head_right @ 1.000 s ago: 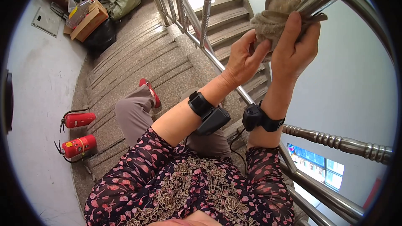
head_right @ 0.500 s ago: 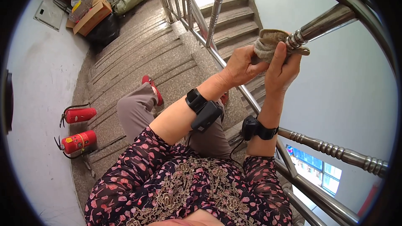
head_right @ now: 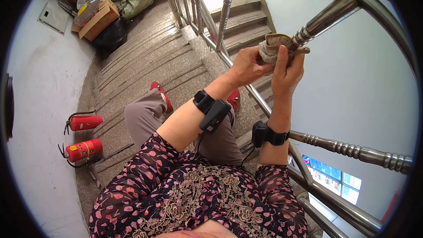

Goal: Cleaning a metal staircase railing using a cloth.

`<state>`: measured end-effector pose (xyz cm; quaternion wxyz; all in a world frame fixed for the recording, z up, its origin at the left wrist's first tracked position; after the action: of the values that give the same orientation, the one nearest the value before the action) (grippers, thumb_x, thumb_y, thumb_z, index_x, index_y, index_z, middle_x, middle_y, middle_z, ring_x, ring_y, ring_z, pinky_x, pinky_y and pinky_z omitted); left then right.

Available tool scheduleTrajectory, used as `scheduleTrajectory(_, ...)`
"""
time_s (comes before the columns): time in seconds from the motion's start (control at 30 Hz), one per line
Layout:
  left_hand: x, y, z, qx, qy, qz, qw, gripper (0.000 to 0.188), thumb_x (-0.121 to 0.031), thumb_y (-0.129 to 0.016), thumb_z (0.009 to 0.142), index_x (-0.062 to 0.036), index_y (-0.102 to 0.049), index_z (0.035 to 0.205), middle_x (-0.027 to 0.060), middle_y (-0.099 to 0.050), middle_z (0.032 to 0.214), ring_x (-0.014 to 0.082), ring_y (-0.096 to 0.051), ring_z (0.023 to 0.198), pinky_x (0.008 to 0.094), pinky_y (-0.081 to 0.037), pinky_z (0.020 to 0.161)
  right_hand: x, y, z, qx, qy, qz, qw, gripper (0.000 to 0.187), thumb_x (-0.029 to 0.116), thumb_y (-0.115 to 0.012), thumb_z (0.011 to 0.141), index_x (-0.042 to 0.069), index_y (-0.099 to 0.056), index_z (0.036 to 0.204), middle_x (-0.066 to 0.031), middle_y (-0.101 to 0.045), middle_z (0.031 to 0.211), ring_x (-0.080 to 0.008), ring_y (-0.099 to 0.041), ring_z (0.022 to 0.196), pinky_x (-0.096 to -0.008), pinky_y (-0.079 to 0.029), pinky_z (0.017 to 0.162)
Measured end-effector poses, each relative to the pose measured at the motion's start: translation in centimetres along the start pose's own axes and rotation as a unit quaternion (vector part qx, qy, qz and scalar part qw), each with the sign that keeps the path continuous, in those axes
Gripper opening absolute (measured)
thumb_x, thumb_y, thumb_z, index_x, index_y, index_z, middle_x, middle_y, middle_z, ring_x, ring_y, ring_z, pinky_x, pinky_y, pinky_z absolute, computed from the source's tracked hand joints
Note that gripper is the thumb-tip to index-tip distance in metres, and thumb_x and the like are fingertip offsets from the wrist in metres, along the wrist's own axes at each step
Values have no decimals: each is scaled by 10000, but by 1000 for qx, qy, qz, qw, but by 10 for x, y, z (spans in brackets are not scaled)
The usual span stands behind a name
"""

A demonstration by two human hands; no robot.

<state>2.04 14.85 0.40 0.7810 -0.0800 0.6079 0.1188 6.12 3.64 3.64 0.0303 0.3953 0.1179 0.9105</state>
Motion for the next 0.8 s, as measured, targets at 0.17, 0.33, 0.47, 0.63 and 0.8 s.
scheduleTrajectory(0.17, 3, 3, -2, 18, -2, 54, 998, 349, -228, -756, 737, 27, -637, 945, 115, -690, 818, 116, -631, 732, 289, -518, 693, 3, 2, -6, 22, -5, -16, 1000, 318, 269, -550, 981, -23, -564, 1107, -79, -628, 949, -139, -566, 862, -280, -457, 794)
scheduleTrajectory(0.33, -7, 3, -6, -1, -22, 110, 994, 350, -238, -779, 713, 17, -639, 908, 144, -683, 812, 183, -657, 725, 303, -518, 686, 4, 14, -11, 33, 10, -77, 996, 230, 184, -593, 952, -2, -579, 1084, -91, -648, 840, -140, -594, 749, -282, -473, 690)
scheduleTrajectory(0.47, -12, 2, -8, -40, -64, 174, 982, 329, -201, -771, 692, -7, -629, 917, 149, -655, 837, 295, -663, 794, 344, -518, 703, 16, 24, -11, 13, 9, -129, 992, 183, 142, -597, 943, 0, -627, 1055, -81, -651, 792, -86, -564, 697, -247, -457, 633)
scheduleTrajectory(0.63, -34, -17, -13, -134, -216, 119, 960, 452, -133, -701, 707, -10, -561, 1119, 171, -605, 1022, 356, -614, 897, 393, -504, 758, 24, 47, 11, -72, 3, -42, 996, 333, 268, -527, 994, -25, -645, 1101, -42, -665, 947, -93, -577, 857, -239, -473, 763)
scheduleTrajectory(0.8, -73, -29, -4, -195, -341, 86, 916, 687, -135, -680, 731, 35, -408, 1339, 301, -468, 1275, 457, -525, 1081, 430, -449, 918, 90, 51, 57, -244, 45, 15, 969, 459, 350, -443, 1013, -59, -597, 1152, -121, -649, 1066, -176, -632, 950, -288, -508, 822)
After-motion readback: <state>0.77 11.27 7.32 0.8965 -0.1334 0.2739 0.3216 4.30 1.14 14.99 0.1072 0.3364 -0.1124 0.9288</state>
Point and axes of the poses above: each hand's wrist, its own z-axis towards the middle knuckle, its own y-axis out of the back of the hand, x = y × z, the point moved 1 cm from there along z, towards the middle knuckle
